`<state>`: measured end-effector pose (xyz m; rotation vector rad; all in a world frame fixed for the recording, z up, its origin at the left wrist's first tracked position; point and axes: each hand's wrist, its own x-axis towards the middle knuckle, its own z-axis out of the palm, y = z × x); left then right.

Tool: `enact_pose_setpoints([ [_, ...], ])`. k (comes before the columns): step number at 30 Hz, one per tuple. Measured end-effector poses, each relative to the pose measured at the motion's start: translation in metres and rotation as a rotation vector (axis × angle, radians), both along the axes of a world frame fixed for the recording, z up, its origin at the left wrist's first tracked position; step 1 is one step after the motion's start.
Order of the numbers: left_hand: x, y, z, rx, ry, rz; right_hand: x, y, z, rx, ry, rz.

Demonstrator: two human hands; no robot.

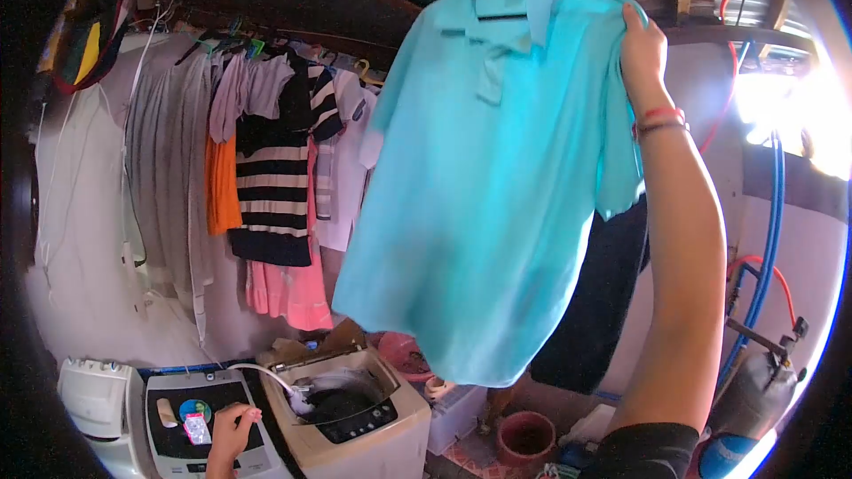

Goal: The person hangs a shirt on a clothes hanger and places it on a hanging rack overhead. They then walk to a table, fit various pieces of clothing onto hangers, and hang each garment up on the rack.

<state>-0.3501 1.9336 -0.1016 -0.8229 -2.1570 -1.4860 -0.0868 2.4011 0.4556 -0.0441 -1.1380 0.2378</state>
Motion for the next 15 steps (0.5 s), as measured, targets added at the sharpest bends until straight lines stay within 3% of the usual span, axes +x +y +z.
enact_pose_setpoints([
  [8, 0.031, 0.027, 0.002, -0.027, -0.219, 0.220, -0.058, 0.067, 0.145, 0.006, 0.179, -0.172],
  [15, 0.039, 0.069, -0.038, -0.073, -0.305, 0.283, -0.093, 0.116, 0.226, 0.094, 0.146, -0.304],
])
